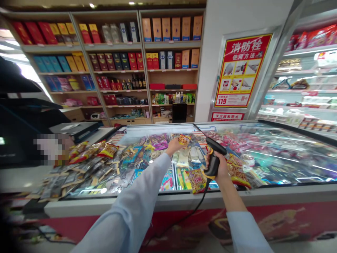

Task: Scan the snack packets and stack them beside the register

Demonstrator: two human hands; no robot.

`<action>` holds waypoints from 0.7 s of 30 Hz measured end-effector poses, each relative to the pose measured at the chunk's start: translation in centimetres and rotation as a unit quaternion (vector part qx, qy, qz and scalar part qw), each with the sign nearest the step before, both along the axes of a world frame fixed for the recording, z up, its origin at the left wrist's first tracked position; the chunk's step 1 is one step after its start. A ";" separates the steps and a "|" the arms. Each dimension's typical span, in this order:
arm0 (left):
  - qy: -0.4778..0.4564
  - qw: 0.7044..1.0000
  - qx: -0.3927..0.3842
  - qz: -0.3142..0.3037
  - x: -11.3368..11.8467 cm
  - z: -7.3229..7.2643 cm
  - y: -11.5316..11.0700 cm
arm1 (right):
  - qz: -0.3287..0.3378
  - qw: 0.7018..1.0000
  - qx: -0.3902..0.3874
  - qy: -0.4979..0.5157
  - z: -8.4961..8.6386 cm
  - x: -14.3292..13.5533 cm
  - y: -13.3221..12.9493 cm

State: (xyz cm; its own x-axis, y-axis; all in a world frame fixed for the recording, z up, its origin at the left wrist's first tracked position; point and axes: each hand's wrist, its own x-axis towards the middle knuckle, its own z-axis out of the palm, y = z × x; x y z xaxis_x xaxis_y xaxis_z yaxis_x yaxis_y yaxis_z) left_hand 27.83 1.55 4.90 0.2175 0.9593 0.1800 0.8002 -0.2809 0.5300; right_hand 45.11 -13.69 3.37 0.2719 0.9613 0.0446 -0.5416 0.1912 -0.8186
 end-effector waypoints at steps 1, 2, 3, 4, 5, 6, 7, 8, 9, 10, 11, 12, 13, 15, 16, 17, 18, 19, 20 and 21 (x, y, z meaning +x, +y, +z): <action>-0.008 1.000 0.007 0.007 -1.3 0.3 -0.3 | 0.010 1.000 0.004 -0.002 0.3 -1.0 0.1; -0.015 1.000 0.012 0.016 -2.6 0.7 -0.6 | 0.018 1.000 0.008 -0.003 0.6 -2.0 0.3; -0.023 0.999 0.014 0.025 -3.8 1.0 -0.8 | 0.026 1.000 0.012 -0.002 0.7 -3.1 0.5; -0.033 0.999 0.011 0.031 -5.1 1.2 -1.0 | 0.035 0.999 0.015 0.001 0.9 -4.2 0.8; -0.044 0.998 0.006 0.037 -6.3 1.5 -1.2 | 0.046 0.999 0.016 0.005 0.9 -5.2 1.0; -0.055 0.998 0.002 0.040 -7.4 1.8 -1.4 | 0.060 0.998 0.015 0.010 0.9 -6.2 1.4; -0.065 0.997 0.001 0.042 -8.5 2.0 -1.5 | 0.075 0.997 0.013 0.015 0.9 -7.2 1.7; -0.073 0.996 0.002 0.044 -9.6 2.3 -1.7 | 0.091 0.996 0.010 0.017 0.9 -8.1 2.0; -0.077 0.996 0.007 0.048 -10.6 2.6 -1.8 | 0.104 0.994 0.009 0.018 0.8 -9.1 2.4; -0.077 0.995 0.013 0.055 -11.7 2.8 -2.0 | 0.116 0.993 0.010 0.020 0.7 -10.0 2.7; -0.075 0.995 0.020 0.064 -12.7 3.0 -2.2 | 0.126 0.992 0.013 0.024 0.7 -10.8 3.0; -0.072 0.994 0.026 0.075 -13.7 3.2 -2.3 | 0.135 0.990 0.016 0.029 0.6 -11.7 3.2; -0.070 0.993 0.031 0.086 -14.8 3.3 -2.5 | 0.144 0.989 0.017 0.036 0.6 -12.7 3.5; -0.063 0.991 0.041 0.107 -16.9 3.3 -2.8 | 0.161 0.986 0.013 0.051 0.3 -14.5 3.9; -0.057 0.990 0.048 0.118 -18.0 3.1 -2.9 | 0.172 0.984 0.010 0.053 0.1 -15.5 4.1; -0.048 0.989 0.060 0.130 -19.1 2.8 -3.0 | 0.183 0.982 0.008 0.053 -0.2 -16.5 4.2; -0.036 0.986 0.078 0.142 -20.1 2.4 -3.1 | 0.194 0.980 0.006 0.053 -0.6 -17.5 4.4; -0.021 0.983 0.100 0.154 -21.1 1.8 -3.1 | 0.204 0.978 0.005 0.053 -1.0 -18.5 4.5; -0.009 0.979 0.122 0.164 -22.1 1.2 -3.2 | 0.214 0.975 0.004 0.055 -1.6 -19.5 4.6; -0.004 0.976 0.139 0.170 -23.0 0.5 -3.2 | 0.224 0.973 0.004 0.059 -2.2 -20.4 4.7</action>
State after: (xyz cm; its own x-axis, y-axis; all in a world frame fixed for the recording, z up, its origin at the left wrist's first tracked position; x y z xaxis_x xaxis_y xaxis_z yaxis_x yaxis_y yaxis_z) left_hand 4.86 -1.63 5.44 -0.1080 0.8897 0.4435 0.8684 -0.1328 0.4778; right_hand 24.68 -8.94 1.17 -0.1707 0.9842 0.0471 -0.6615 -0.0791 -0.7457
